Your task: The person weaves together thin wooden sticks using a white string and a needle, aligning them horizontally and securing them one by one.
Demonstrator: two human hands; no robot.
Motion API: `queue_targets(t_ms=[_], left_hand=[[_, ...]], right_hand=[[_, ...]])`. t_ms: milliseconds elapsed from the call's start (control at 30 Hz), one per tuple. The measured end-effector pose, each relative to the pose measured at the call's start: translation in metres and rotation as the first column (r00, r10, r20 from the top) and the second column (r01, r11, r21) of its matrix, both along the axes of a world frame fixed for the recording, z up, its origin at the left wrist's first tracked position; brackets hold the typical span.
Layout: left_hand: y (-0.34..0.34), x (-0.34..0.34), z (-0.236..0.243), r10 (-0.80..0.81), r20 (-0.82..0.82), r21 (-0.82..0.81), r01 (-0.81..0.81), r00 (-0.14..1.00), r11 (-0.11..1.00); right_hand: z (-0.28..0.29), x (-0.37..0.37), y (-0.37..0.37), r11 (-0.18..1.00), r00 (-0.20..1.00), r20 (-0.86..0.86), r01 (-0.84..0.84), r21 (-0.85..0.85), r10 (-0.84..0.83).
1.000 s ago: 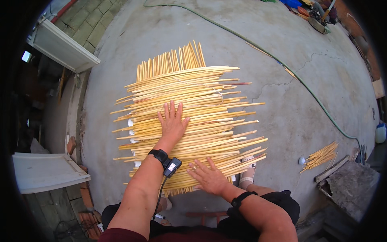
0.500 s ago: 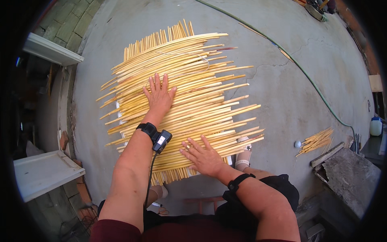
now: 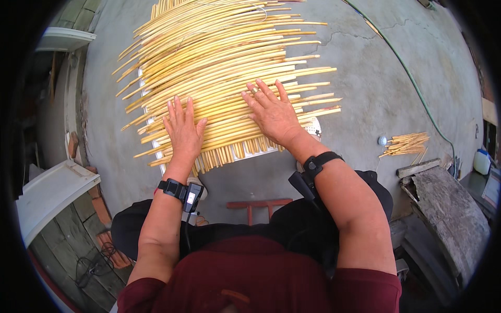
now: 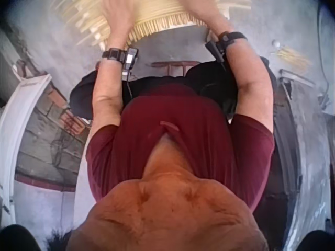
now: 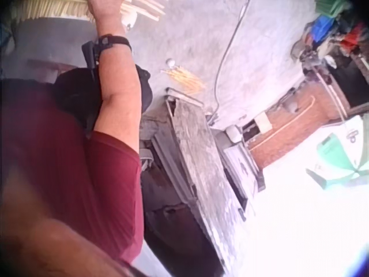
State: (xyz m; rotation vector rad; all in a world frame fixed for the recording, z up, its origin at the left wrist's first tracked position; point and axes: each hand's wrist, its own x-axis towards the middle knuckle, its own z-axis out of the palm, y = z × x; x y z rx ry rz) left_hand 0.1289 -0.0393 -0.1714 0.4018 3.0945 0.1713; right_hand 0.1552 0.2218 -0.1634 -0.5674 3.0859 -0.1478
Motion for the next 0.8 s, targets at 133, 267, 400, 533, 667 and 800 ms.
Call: queue_targets(t_ms=[133, 267, 400, 533, 667, 800], left_hand=[[-0.005, 0.027, -0.011, 0.101, -0.035, -0.071, -0.103, 0.994, 0.992], [0.005, 0.032, -0.025, 0.123, -0.022, -0.083, -0.124, 0.992, 0.989], [0.000, 0.033, -0.024, 0.129, -0.023, -0.032, -0.130, 0.991, 0.991], [-0.002, 0.032, -0.024, 0.136, -0.027, -0.014, -0.137, 0.990, 0.991], [-0.012, 0.027, -0.025, 0.093, -0.042, -0.032, -0.095, 0.995, 0.995], [-0.013, 0.026, -0.021, 0.117, -0.005, -0.062, -0.117, 0.993, 0.991]], right_hand=[[-0.003, 0.032, -0.013, 0.991, 0.991, 0.071, -0.109, -0.076, 0.114], [-0.008, 0.047, -0.008, 0.995, 0.991, 0.087, -0.104, 0.005, 0.103], [-0.006, 0.046, -0.014, 0.993, 0.990, 0.090, -0.113, 0.016, 0.111], [-0.011, 0.048, -0.016, 0.994, 0.991, 0.071, -0.112, -0.011, 0.112], [-0.008, 0.049, -0.023, 0.994, 0.992, 0.069, -0.104, -0.020, 0.105], [-0.008, 0.047, -0.026, 0.994, 0.990, 0.088, -0.111, -0.005, 0.111]])
